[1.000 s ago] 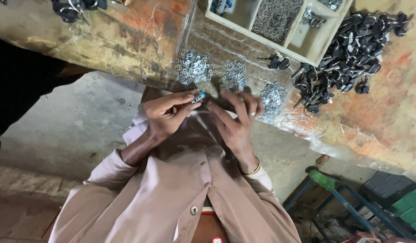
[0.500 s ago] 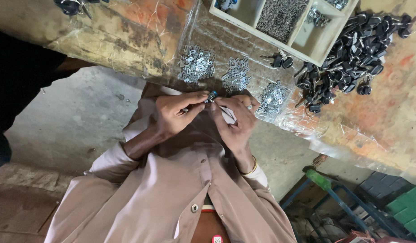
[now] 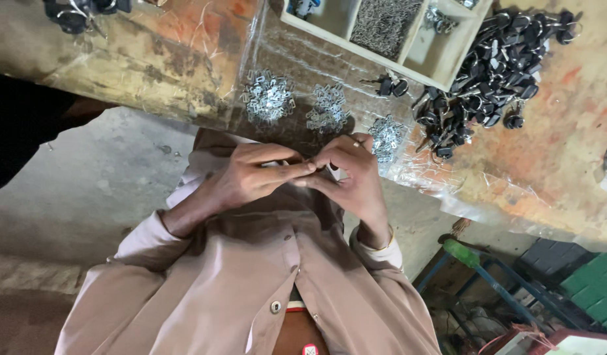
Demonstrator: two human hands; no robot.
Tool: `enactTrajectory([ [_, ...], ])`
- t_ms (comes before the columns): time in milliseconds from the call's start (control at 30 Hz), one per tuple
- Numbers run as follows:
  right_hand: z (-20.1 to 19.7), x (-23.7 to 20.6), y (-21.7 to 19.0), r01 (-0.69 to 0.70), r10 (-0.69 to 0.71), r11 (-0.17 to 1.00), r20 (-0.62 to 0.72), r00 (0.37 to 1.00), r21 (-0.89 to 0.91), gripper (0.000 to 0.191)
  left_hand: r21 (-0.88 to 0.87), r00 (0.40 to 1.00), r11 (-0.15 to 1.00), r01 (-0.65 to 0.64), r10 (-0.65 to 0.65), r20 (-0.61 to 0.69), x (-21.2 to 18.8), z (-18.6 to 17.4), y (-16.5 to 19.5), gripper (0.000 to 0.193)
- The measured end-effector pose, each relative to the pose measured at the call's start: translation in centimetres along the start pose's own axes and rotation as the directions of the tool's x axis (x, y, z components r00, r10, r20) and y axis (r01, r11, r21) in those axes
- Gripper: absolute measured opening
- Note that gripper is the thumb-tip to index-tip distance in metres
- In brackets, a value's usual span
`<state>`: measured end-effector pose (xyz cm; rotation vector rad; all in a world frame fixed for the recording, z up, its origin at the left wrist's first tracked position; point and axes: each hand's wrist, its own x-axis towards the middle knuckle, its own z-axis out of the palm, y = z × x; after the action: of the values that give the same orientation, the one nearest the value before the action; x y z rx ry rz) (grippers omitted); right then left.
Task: The person sits at a workbench assembling small lock components. They pick a blue plastic part, insert small metal pins into it one at a time, press the pins into place, and place the assembled part into a compartment tray, repeating the cycle with new parts.
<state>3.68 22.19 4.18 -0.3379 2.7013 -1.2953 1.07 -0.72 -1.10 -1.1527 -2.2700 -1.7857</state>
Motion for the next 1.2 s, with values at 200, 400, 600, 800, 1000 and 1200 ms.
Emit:
enactTrajectory([
  [200,-3.6,2.4,2.6,-0.193,0.028,0.842,-0.316,0.948,-0.504,0.028,-0.055,0.995,0.998,0.035,-0.040,-0.087,0.5,0.3,0.4,0.031],
  [400,-5.1,2.8,3.9,-0.242,0.106,0.898,-0.353,0.930,-0.368,0.030,-0.026,0.983,0.995,0.096,-0.099,-0.155,0.9,1.0,0.4,0.032],
  [600,-4.9,-0.5,6.4,0.324,0.129,0.753,-0.611,0.781,0.573,0.017,-0.128,0.964,0.974,0.184,-0.205,-0.171,1.0,1.6,0.4,0.030],
  [800,-1.7,-2.9,5.6,0.123,0.302,0.520,-0.317,0.899,0.845,0.019,-0.295,0.946,0.935,0.198,-0.261,-0.192,1.0,2.4,0.4,0.028],
  [1000,-0.3,-2.9,3.6,-0.091,0.299,0.662,-0.150,0.942,0.744,0.022,-0.336,0.926,0.915,0.222,-0.306,-0.222,1.2,2.5,0.3,0.027],
  [1200,-1.4,-0.7,0.3,-0.089,0.133,0.893,-0.069,0.989,0.441,0.025,-0.150,0.974,0.986,0.076,-0.105,-0.200,1.4,1.6,0.6,0.026],
])
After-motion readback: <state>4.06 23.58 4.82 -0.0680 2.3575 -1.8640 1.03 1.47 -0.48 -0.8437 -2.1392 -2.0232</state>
